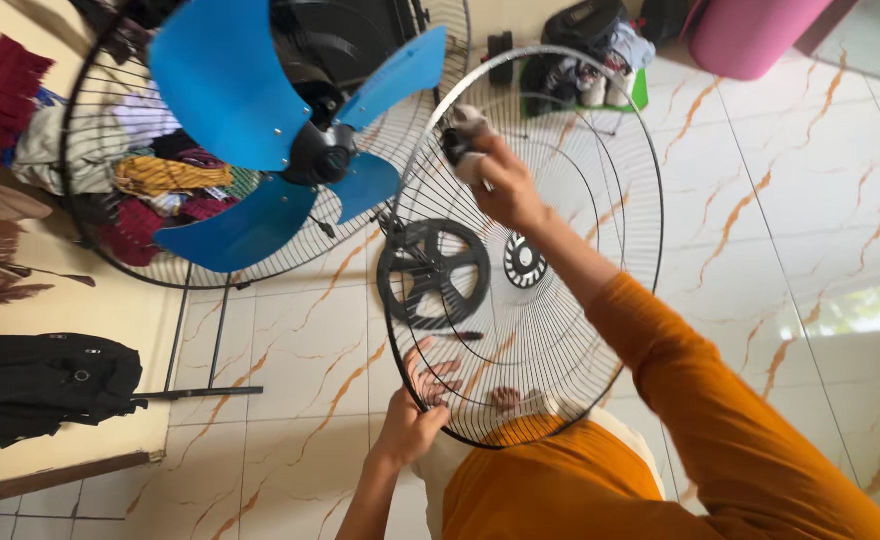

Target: The person uses a screwdriver to unscrew and detach the blue blade assembly from a standing fan, then removes the front grille guard and wipes it clean with a cloth. They then reattach the grille to the fan body.

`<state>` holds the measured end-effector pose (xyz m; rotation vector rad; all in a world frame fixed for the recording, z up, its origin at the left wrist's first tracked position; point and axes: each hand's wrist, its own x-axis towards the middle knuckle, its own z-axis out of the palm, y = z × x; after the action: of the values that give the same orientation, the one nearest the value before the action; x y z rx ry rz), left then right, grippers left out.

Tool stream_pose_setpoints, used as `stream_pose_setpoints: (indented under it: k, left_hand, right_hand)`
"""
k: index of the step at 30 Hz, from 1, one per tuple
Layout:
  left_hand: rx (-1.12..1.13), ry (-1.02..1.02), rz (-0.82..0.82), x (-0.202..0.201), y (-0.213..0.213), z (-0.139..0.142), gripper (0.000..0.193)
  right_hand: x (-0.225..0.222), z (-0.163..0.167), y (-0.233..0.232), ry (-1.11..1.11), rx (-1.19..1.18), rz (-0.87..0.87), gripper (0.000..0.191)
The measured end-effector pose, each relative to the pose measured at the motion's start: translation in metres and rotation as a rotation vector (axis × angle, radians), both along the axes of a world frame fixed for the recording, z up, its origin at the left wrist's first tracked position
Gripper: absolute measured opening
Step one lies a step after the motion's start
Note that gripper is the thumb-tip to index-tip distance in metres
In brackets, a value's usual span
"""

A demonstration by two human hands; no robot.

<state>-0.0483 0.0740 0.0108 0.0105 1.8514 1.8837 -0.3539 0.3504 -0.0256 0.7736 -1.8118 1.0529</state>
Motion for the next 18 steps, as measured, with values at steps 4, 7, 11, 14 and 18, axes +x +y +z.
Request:
stream_pose_setpoints:
  k: [4,7,11,14,18]
  left_hand:
    - [0.041,0.081,-0.016,0.013,-0.008,0.001,0.089]
    - [-0.016,0.108,0.000,0.021,-0.012,0.001,0.088]
    - [-0.233,0.076,-0.025,0.021,-0.007,0.000,0.087]
    - [-0.132,0.113,-0.001,0.014,-0.001,0.000,0.089]
    - [-0.041,0.058,-0.014,0.010,0.000,-0.001,0.089]
  right_hand:
    - [-0.017,0.005,0.060,-0.114,0.097,-0.321,0.018]
    - [0.002,-0.033,0.116,-0.158,0.002,-0.555,0.026]
    - [0.048,-0.080,0.097,-0.555,-0.220,-0.816,0.019]
    - [0.089,-0.083,0.023,-0.415,-0.269,-0.251,0.018]
    - [0.096,-0.057,-0.016,-0.113,0.032,0.150,0.028]
